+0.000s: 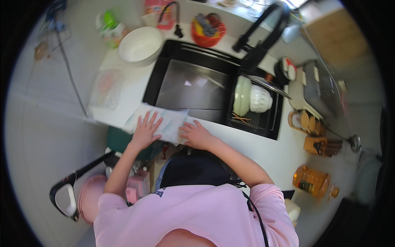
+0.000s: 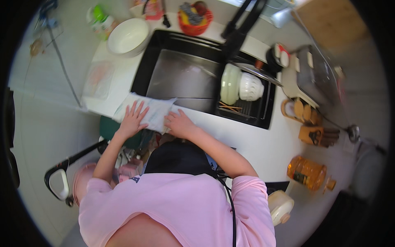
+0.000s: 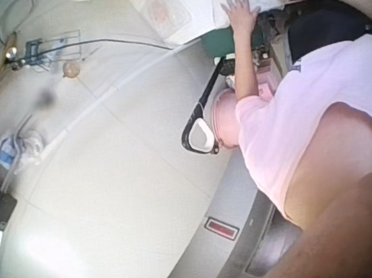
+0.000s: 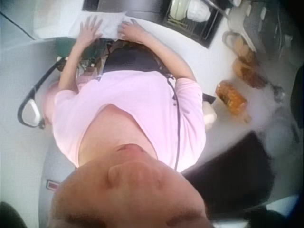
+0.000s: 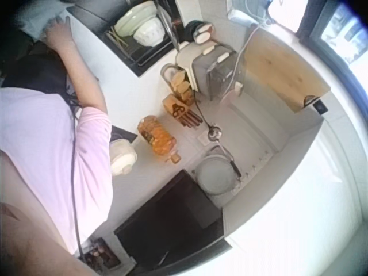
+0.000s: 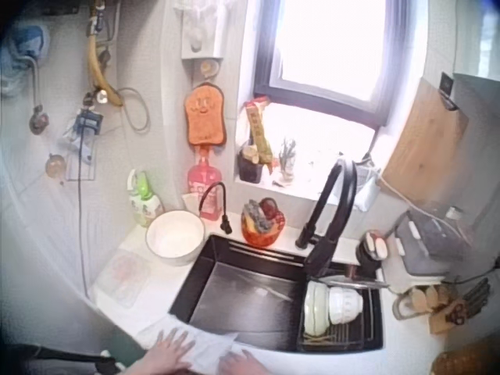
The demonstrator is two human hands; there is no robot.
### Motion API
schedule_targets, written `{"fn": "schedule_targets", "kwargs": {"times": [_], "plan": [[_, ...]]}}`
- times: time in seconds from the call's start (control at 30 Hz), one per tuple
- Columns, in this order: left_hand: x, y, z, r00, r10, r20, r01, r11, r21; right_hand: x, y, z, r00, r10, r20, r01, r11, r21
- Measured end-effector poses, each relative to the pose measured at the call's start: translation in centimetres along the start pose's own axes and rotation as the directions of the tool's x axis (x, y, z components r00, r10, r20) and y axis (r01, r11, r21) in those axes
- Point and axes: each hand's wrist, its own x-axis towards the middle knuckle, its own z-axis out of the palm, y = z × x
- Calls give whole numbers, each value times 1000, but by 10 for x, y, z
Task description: The person pours oil into a wok on the stove, swirls it to coat the surface, then washes a bowl and places it on a drying rack. They wipe the countertop and stove, wash their hands, and dry them with a towel.
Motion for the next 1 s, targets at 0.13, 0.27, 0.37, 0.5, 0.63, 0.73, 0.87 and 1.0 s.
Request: {"fn": "schedule_targets", "kwargs": {"times": [0.13,0.27,0.37,0.5,0.63,0.73,0.87,1.0], "plan": [[24,24,-22,918,-197,-343,153,977,-150,-59,7,-46,932,266,-246,-187,935,301],[56,45,-26,947,-78,-313,-44,930,-365,-157,8,-65,684,618,-387,-472,780,412],[96,102,-55,880,122,-460,-334,846,-416,-220,-8,-53,437,814,-383,-543,578,609],[140,153,-76,940,177,-292,-340,535,-773,-271,-23,-27,126,949,-287,-535,309,787],[154,188,-104,962,226,-153,-168,46,-985,-280,-7,-52,-13,974,-225,-513,187,838],[160,197,-115,967,241,-79,-29,-203,-979,-273,44,-84,40,884,-465,-528,414,741],[161,188,-101,981,191,-9,33,-220,-975,-251,134,-131,167,743,-648,-478,636,606],[153,174,-84,997,49,54,63,-210,-976,-225,238,-172,246,679,-692,-649,646,403]]}}
